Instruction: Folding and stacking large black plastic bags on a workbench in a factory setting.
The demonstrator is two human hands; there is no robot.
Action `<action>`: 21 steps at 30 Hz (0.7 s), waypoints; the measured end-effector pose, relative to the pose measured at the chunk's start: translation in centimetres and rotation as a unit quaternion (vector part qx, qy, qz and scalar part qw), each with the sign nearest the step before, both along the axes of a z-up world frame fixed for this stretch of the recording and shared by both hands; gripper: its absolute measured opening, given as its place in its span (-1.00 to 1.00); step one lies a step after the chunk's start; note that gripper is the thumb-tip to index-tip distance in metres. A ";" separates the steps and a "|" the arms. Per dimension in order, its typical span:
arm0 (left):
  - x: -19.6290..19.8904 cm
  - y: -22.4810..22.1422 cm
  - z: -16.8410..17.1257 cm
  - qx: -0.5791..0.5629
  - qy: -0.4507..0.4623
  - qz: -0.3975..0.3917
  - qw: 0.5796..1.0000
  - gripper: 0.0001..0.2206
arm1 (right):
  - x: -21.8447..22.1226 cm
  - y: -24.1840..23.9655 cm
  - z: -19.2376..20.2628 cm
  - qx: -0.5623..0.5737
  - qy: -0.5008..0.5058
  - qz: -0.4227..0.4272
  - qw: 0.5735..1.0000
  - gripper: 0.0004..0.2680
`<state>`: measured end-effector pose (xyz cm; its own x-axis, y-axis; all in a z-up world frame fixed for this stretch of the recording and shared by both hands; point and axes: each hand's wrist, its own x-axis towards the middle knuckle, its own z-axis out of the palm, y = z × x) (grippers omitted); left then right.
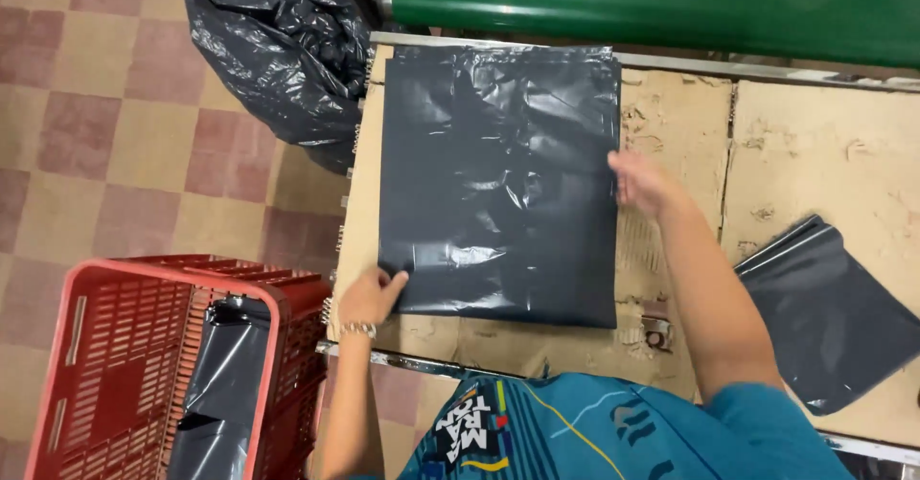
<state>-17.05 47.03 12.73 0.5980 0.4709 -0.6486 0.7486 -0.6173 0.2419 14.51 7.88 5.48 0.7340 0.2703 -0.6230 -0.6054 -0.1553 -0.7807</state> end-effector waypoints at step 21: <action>-10.4 -3.0 -7.7 0.070 -0.176 0.024 0.982 -0.78 | -26.8 -6.8 0.4 -0.407 -0.125 0.116 0.898 -0.72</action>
<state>-27.46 44.02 5.04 0.7478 0.5742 -0.3333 0.6635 -0.6287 0.4055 -12.33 1.10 5.89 0.8613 -0.0363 -0.5068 -0.3053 -0.8343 -0.4591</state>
